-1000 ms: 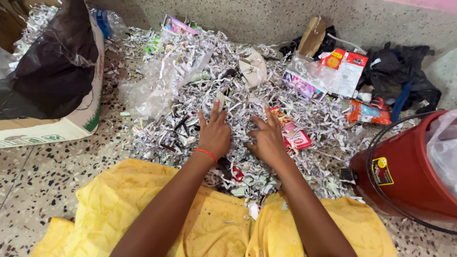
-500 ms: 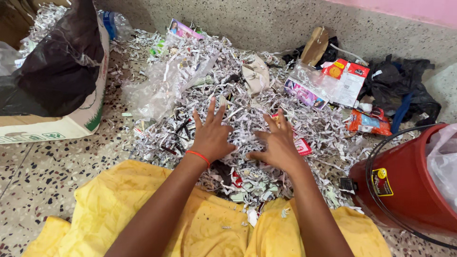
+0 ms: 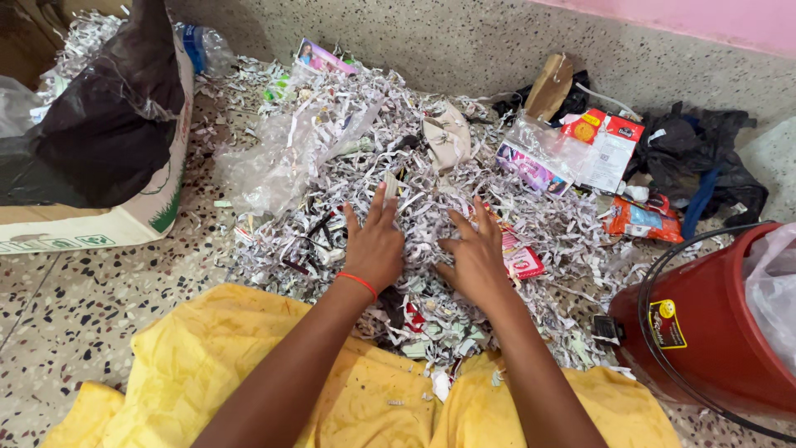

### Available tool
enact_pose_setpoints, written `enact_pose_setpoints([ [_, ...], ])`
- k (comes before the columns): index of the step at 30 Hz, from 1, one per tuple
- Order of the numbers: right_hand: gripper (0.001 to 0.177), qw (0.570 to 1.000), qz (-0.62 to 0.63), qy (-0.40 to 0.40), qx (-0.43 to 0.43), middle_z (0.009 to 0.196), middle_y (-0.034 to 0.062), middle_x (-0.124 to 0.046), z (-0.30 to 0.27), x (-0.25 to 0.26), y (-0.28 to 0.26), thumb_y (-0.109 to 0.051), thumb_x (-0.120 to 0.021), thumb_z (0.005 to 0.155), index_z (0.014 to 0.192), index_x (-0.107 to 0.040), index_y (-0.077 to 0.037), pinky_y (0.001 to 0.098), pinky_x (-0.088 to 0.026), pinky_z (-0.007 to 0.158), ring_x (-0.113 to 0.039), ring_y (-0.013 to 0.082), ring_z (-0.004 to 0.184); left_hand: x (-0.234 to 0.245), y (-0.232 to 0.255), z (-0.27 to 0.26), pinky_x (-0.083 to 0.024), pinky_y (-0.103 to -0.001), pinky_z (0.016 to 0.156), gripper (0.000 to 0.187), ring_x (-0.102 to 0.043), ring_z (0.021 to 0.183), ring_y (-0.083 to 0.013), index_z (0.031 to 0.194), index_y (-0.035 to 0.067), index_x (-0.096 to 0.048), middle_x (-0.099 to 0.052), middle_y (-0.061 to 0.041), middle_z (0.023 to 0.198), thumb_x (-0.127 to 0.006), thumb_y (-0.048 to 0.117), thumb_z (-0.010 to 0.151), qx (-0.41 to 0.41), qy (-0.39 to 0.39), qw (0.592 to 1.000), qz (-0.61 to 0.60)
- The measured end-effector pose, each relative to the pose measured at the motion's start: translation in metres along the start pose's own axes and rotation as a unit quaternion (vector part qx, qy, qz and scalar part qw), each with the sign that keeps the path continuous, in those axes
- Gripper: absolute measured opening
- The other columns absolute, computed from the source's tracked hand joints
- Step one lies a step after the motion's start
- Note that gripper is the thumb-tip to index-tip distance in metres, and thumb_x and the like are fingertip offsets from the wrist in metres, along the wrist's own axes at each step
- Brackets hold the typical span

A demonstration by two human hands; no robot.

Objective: The person sits on the floor and gathers shredded paper and small debris by hand, placing it into a red bucket lined with a plastic bag. The person repeatedly scoops up handfuls of the shredded material and deposits them into the bucket.

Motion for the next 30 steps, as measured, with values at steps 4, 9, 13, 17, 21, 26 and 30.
enact_pose_setpoints([
  [4, 0.035, 1.000, -0.002, -0.028, -0.010, 0.153, 0.0156, -0.045, 0.000, -0.008, -0.004, -0.023, -0.089, 0.065, 0.098, -0.082, -0.013, 0.0675, -0.017, 0.117, -0.017, 0.0460, 0.151, -0.004, -0.001, 0.000, -0.009, -0.077, 0.115, 0.014, -0.002, 0.157, -0.0325, 0.084, 0.006, -0.079, -0.028, -0.015, 0.165, -0.068, 0.014, 0.080, 0.007, -0.058, 0.998, 0.006],
  [9, 0.027, 0.999, -0.012, -0.041, -0.017, 0.154, 0.0111, -0.047, -0.002, -0.011, -0.004, -0.018, -0.088, 0.065, 0.092, -0.084, -0.016, 0.0661, -0.018, 0.118, -0.018, 0.0436, 0.153, -0.009, 0.002, -0.001, -0.012, -0.071, 0.119, 0.016, -0.009, 0.157, -0.0321, 0.084, 0.006, -0.079, -0.037, -0.017, 0.161, -0.066, 0.015, 0.082, -0.037, 0.024, 0.999, 0.028],
  [13, 0.027, 1.000, -0.017, 0.007, 0.004, 0.150, 0.0101, -0.051, -0.004, 0.006, -0.006, -0.020, -0.089, 0.064, 0.091, -0.084, -0.017, 0.0653, -0.021, 0.119, -0.021, 0.0447, 0.151, 0.005, 0.004, -0.001, -0.013, -0.068, 0.121, 0.016, -0.012, 0.157, -0.0326, 0.083, 0.007, -0.079, -0.040, -0.018, 0.159, -0.066, 0.015, 0.081, -0.055, 0.068, 0.996, 0.033],
  [17, 0.031, 0.998, -0.028, 0.057, 0.015, 0.149, 0.0123, -0.052, -0.007, 0.040, -0.010, -0.021, -0.089, 0.063, 0.093, -0.083, -0.017, 0.0662, -0.019, 0.116, -0.023, 0.0460, 0.150, 0.040, 0.010, -0.004, -0.014, -0.067, 0.121, 0.016, -0.014, 0.157, -0.0333, 0.080, 0.007, -0.079, -0.041, -0.019, 0.159, -0.066, 0.016, 0.081, -0.070, 0.115, 0.991, 0.026],
  [21, 0.030, 0.996, -0.046, 0.071, 0.012, 0.149, 0.0099, -0.053, -0.009, 0.084, -0.018, -0.022, -0.089, 0.063, 0.092, -0.083, -0.017, 0.0643, -0.020, 0.116, -0.022, 0.0456, 0.150, 0.087, 0.024, 0.001, -0.014, -0.068, 0.120, 0.015, -0.015, 0.156, -0.0336, 0.081, 0.007, -0.079, -0.043, -0.019, 0.158, -0.067, 0.015, 0.079, -0.082, 0.158, 0.983, 0.047],
  [26, 0.031, 0.992, -0.065, 0.110, 0.021, 0.148, 0.0100, -0.053, -0.014, 0.137, -0.024, -0.024, -0.089, 0.064, 0.094, -0.084, -0.018, 0.0612, -0.024, 0.116, -0.023, 0.0461, 0.149, 0.139, 0.042, -0.001, -0.015, -0.069, 0.119, 0.016, -0.017, 0.156, -0.0350, 0.083, 0.006, -0.079, -0.046, -0.019, 0.157, -0.067, 0.015, 0.078, -0.104, 0.233, 0.965, 0.060],
  [30, 0.032, 0.985, -0.103, 0.137, 0.033, 0.148, 0.0089, -0.055, -0.021, 0.175, -0.028, -0.026, -0.089, 0.064, 0.095, -0.084, -0.019, 0.0593, -0.025, 0.118, -0.024, 0.0444, 0.150, 0.167, 0.052, -0.005, -0.013, -0.069, 0.120, 0.015, -0.015, 0.157, -0.0339, 0.082, 0.007, -0.079, -0.044, -0.018, 0.158, -0.065, 0.013, 0.079, -0.105, 0.238, 0.964, 0.047],
])
Point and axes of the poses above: each hand's wrist, its own z-axis towards the middle knuckle, its own x-axis out of the back of the hand, y = z × x, the point moved 4 cm from there along z, towards the middle knuckle
